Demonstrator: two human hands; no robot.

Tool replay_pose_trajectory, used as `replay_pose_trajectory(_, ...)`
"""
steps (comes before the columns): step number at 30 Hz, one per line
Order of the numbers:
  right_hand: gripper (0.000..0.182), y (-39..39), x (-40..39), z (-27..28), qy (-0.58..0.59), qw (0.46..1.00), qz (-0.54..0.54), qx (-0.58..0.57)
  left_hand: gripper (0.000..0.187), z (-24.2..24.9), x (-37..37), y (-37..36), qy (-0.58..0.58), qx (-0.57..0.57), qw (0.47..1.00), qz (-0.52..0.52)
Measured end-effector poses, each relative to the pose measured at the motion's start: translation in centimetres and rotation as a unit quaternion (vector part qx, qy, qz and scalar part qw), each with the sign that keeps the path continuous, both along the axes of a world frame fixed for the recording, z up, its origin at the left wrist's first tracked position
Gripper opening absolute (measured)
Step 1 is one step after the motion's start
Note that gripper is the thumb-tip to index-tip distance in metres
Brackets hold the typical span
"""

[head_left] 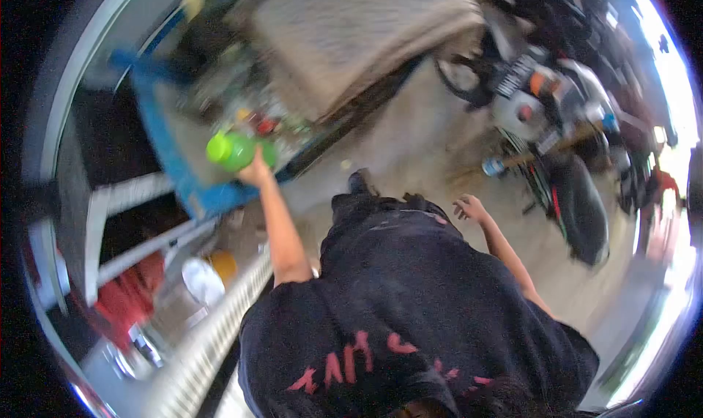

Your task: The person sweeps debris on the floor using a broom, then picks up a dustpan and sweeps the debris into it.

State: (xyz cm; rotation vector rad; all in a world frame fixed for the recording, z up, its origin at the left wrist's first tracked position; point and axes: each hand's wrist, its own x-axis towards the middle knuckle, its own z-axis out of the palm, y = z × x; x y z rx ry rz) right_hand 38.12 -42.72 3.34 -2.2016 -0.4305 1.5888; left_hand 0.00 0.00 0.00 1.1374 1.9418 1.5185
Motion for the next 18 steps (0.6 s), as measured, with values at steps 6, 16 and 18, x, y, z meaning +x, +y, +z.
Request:
replay_pose_trajectory(6,0.029,-7.6,-1.7,0.9,-0.035,0.993,-0.062,-0.094,0.067,-1.2,1.1,-0.1,-0.074,-0.086,0.993,-0.030)
replay_pose_trajectory(16,0.026,-9.0,-0.1,0.1,-0.074,0.993,-0.084,-0.034,0.067,-3.8,-0.4,0.1,0.065,-0.220,0.971,-0.076)
replay_pose_trajectory(18,0.023,-9.1,3.3,0.0,-0.236,0.970,-0.044,0.025,0.065,-5.8,-0.2,-1.6,0.154,-0.209,0.965,-0.032)
